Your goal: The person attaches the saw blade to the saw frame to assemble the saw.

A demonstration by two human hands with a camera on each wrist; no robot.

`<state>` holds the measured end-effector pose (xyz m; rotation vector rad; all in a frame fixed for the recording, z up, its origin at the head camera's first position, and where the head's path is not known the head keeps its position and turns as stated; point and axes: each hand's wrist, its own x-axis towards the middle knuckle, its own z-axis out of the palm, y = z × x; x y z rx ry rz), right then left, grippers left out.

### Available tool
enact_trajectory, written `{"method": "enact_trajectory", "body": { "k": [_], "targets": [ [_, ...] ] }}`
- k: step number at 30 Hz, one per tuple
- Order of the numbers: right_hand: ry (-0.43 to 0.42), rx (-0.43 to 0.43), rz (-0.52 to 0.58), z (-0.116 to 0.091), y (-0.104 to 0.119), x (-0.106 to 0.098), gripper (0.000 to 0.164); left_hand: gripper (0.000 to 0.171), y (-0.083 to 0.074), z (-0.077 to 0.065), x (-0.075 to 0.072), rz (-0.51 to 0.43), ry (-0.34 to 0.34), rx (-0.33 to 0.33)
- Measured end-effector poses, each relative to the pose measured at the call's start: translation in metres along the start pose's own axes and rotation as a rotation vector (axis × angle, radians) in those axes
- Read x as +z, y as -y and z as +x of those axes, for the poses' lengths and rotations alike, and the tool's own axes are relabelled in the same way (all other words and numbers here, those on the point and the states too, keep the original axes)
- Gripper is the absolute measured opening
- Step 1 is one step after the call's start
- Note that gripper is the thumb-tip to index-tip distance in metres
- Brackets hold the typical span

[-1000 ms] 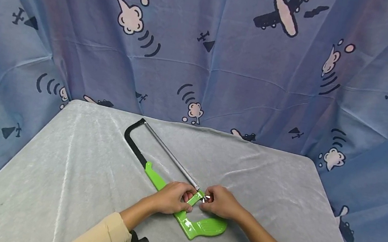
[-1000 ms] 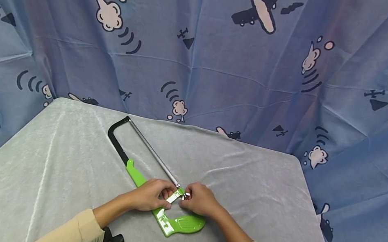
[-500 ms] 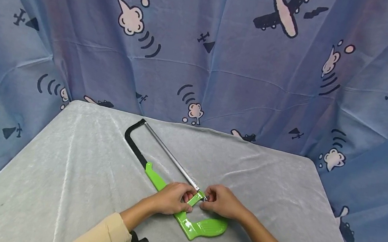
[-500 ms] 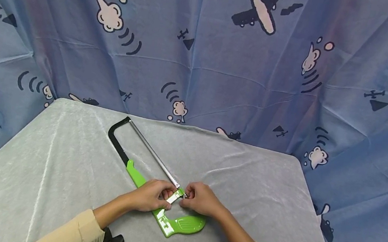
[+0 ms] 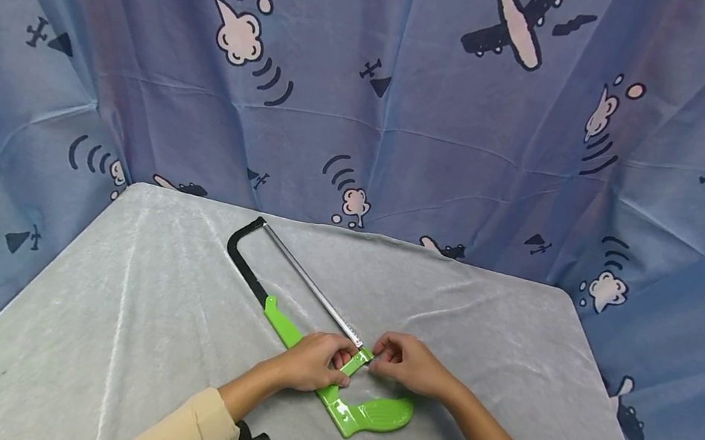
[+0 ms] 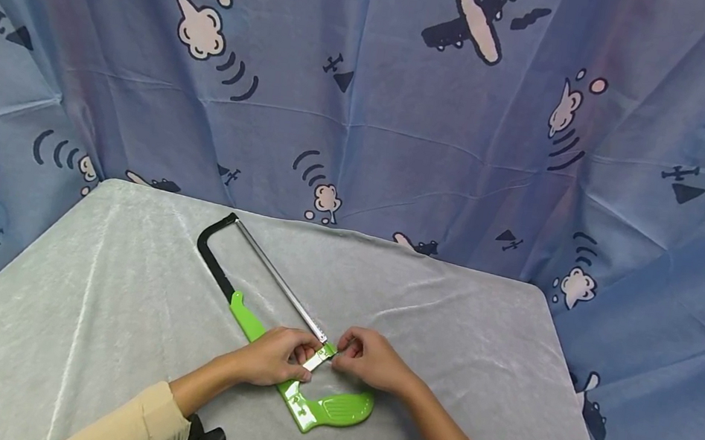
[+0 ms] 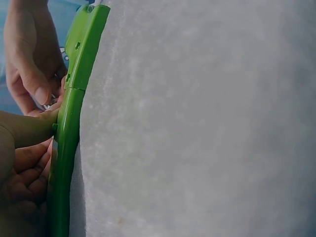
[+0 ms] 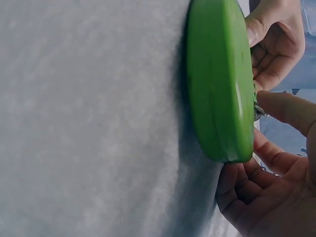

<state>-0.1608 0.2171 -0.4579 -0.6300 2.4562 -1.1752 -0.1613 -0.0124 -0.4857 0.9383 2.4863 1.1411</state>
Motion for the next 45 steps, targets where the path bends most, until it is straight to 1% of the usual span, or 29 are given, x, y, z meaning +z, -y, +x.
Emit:
{"method": "enact_trajectory", "body": {
  "k": [6, 14, 20, 26, 30, 33, 41, 45],
  "targets": [
    [-0.020, 0.015, 0.057, -0.0022, -0.0006, -0.0008, 0.015, 0.036, -0.0015, -0.0011, -0.0007, -0.012, -0.005, 0.011],
    [-0.030, -0.003, 0.079, -0.0036, -0.0025, -0.0009, 0.003, 0.037, -0.0019, -0.0005, -0.0005, 0.001, -0.004, -0.008],
    [-0.037, -0.006, 0.065, -0.0036, -0.0034, 0.0006, 0.005, 0.038, -0.0020, -0.0009, -0.0006, 0.001, -0.007, -0.003],
    [-0.020, -0.017, 0.066, -0.0044, -0.0020, -0.0011, 0.006, 0.038, -0.0021, -0.0009, -0.0006, -0.007, -0.006, -0.005],
    [0.001, -0.036, 0.058, -0.0034, -0.0032, -0.0012, 0.013, 0.038, -0.0015, -0.0007, -0.0004, -0.010, -0.005, -0.009],
    [0.005, -0.028, 0.052, -0.0028, -0.0033, -0.0003, 0.017, 0.039, -0.0010, -0.0008, -0.0001, -0.009, -0.004, -0.009],
    [-0.019, 0.013, 0.027, -0.0028, -0.0016, 0.0021, 0.015, 0.039, 0.0006, -0.0001, 0.0005, -0.001, -0.005, -0.004],
    [-0.023, 0.012, 0.025, -0.0016, -0.0027, 0.0042, 0.010, 0.039, 0.0010, -0.0001, 0.0010, 0.004, -0.005, -0.001]
  ]
}}
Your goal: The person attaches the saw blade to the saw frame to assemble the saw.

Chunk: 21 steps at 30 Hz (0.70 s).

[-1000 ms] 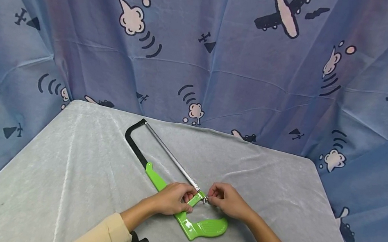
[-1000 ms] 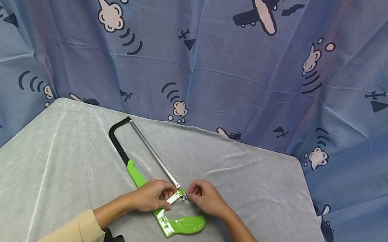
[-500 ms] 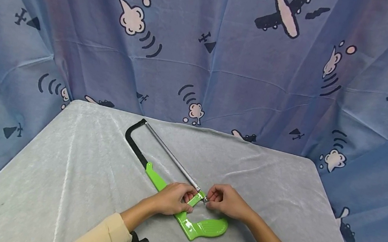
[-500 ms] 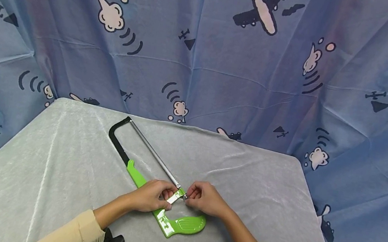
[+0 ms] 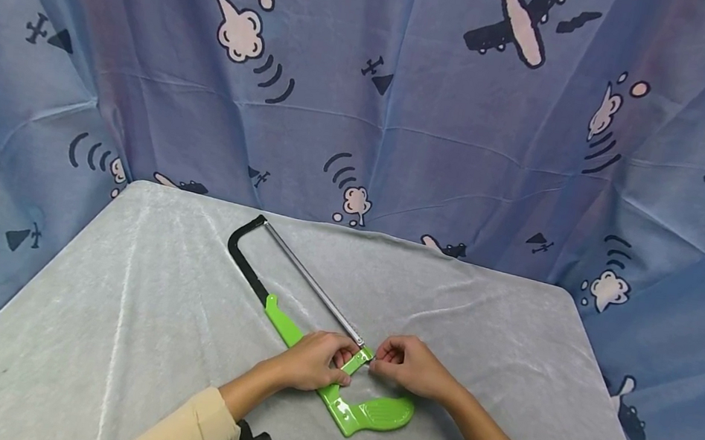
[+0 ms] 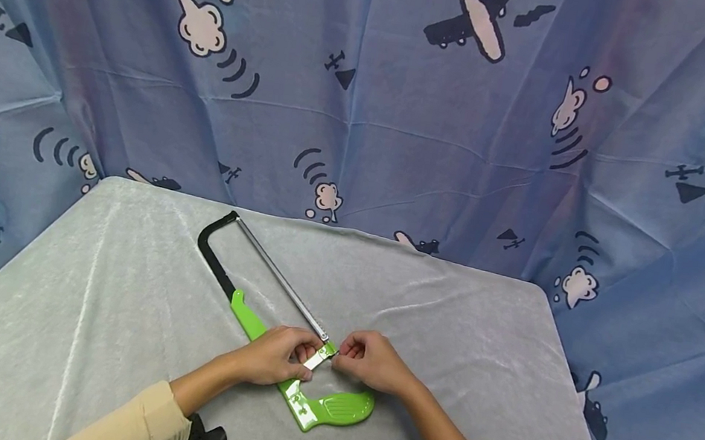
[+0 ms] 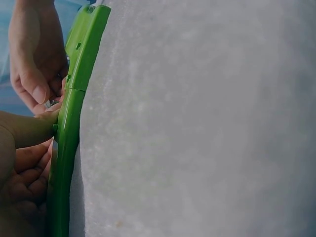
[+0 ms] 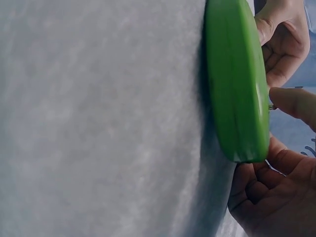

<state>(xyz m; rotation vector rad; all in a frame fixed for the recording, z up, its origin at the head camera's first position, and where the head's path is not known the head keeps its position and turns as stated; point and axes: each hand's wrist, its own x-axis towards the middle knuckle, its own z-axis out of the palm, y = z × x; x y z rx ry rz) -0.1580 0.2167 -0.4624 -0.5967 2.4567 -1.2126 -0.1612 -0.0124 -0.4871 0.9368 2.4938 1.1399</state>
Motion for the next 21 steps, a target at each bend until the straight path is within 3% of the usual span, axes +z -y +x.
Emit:
{"method": "enact_trajectory", "body": {
  "k": [21],
  "targets": [
    [-0.002, 0.034, 0.085, -0.0015, 0.0006, -0.0037, 0.007, 0.040, -0.0016, -0.0002, -0.0008, -0.015, 0.004, -0.016]
  ]
}}
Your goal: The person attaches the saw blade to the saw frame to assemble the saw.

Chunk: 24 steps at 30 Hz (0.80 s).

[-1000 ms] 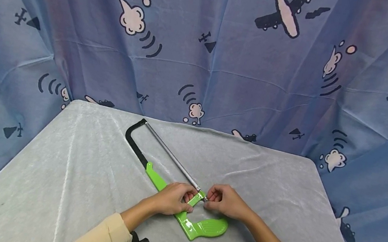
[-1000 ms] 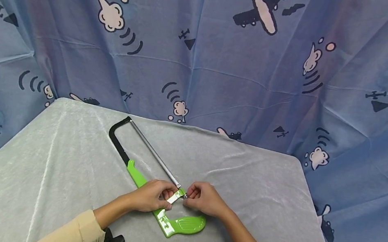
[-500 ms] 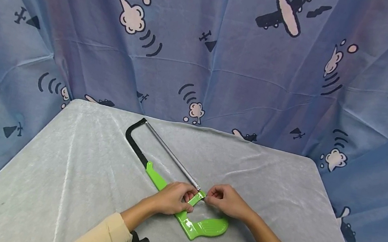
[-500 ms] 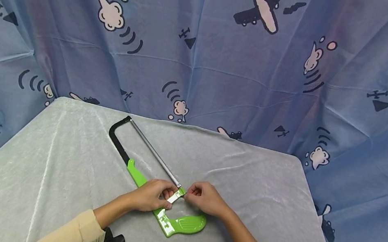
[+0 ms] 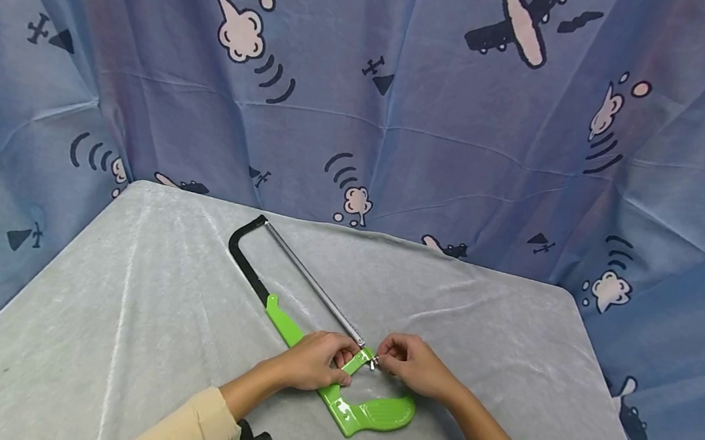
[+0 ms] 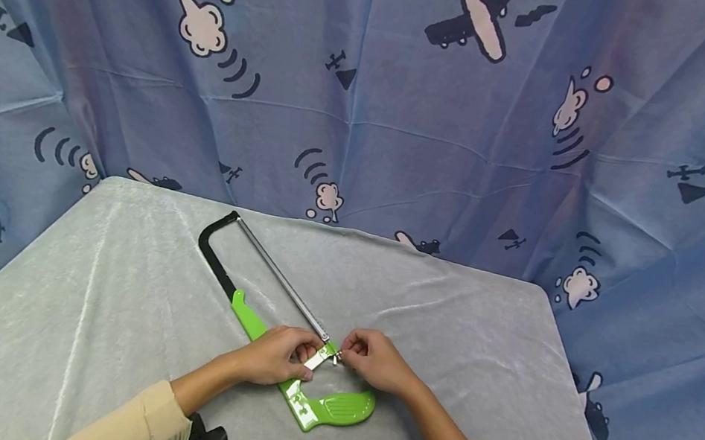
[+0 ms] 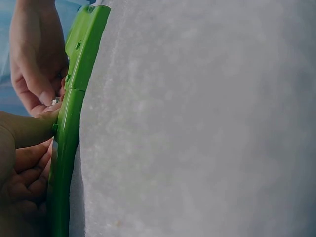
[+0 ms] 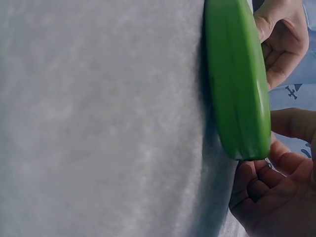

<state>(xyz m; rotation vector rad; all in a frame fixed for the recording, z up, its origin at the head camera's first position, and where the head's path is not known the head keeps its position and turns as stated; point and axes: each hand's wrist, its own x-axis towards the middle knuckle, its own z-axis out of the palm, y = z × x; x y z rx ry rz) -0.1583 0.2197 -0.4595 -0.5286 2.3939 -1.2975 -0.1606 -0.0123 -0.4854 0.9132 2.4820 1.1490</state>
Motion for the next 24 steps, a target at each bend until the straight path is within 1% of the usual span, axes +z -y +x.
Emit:
{"method": "enact_trajectory", "body": {
  "k": [8, 14, 20, 24],
  "targets": [
    [-0.004, -0.034, -0.013, -0.0005, -0.0007, 0.0002, 0.003, 0.040, 0.0002, 0.0003, -0.0002, 0.001, 0.003, -0.004],
    [0.007, -0.036, -0.042, -0.0005, -0.0005, 0.0004, 0.003, 0.041, 0.0002, 0.0008, 0.0000, -0.003, 0.006, -0.006],
    [0.026, -0.052, -0.047, 0.0005, -0.0009, -0.0009, 0.011, 0.042, 0.0004, 0.0010, 0.0001, 0.004, 0.005, -0.004],
    [0.043, -0.057, -0.077, 0.0014, -0.0011, -0.0014, 0.012, 0.042, 0.0008, 0.0012, 0.0003, 0.006, 0.002, -0.002]
  ]
}}
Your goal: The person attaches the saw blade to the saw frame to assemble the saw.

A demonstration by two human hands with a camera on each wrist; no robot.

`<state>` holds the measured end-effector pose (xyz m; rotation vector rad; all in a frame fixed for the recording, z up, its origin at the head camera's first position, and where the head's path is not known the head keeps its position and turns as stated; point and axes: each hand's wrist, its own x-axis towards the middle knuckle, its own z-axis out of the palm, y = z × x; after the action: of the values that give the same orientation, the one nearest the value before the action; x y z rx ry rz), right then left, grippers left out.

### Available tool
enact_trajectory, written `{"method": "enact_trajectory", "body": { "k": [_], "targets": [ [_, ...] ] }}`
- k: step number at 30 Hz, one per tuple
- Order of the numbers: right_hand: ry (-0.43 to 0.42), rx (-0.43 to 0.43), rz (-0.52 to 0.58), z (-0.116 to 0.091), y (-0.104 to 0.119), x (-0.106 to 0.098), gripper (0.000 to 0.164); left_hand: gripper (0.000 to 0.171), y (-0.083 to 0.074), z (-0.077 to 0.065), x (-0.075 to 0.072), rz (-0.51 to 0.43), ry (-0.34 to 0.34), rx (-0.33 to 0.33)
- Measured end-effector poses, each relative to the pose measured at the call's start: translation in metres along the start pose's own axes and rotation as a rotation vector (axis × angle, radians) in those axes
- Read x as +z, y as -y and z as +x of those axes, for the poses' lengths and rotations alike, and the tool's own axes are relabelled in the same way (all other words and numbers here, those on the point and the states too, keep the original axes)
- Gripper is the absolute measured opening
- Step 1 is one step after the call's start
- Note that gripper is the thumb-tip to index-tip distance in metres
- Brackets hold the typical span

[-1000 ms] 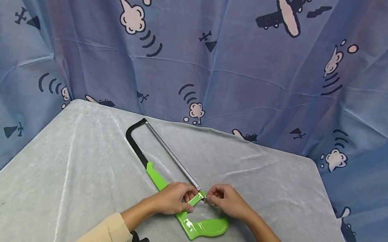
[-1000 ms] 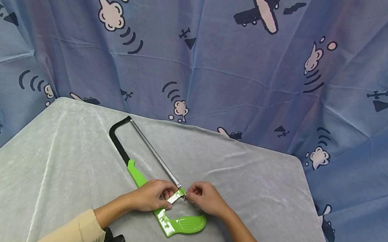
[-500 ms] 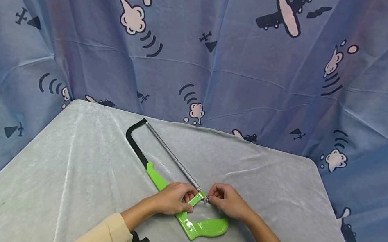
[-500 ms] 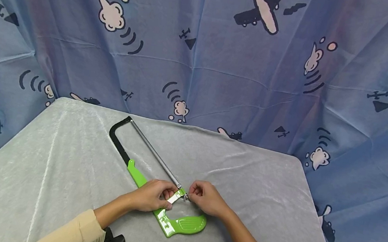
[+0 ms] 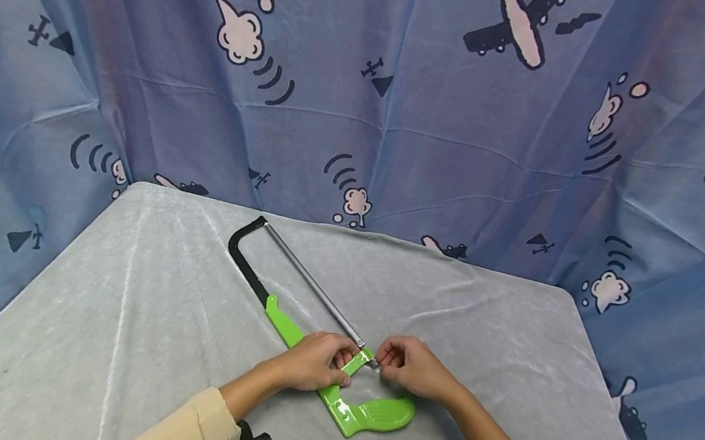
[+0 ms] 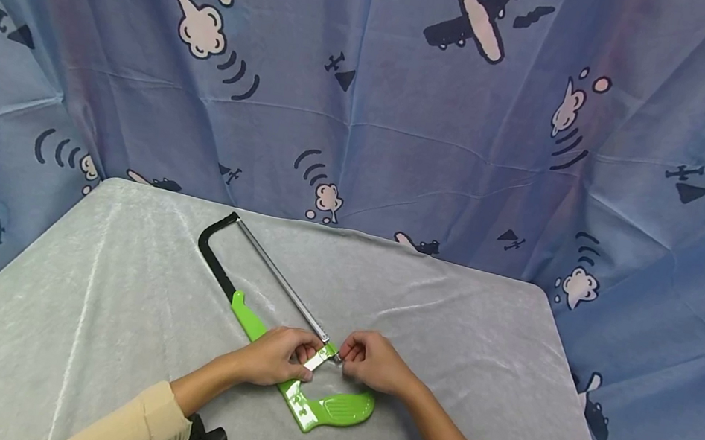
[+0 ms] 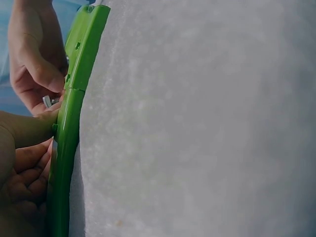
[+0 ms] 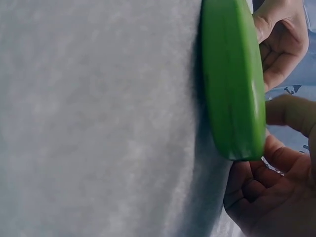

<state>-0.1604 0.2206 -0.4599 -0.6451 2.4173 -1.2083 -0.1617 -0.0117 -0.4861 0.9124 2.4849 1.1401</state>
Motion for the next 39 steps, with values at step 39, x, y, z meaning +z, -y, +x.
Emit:
{"method": "enact_trajectory", "body": {
  "k": [39],
  "targets": [
    [-0.018, 0.033, -0.001, -0.0003, 0.0035, 0.0007, 0.017, 0.039, 0.0001, -0.0009, 0.0001, -0.008, -0.008, 0.012]
  ]
}}
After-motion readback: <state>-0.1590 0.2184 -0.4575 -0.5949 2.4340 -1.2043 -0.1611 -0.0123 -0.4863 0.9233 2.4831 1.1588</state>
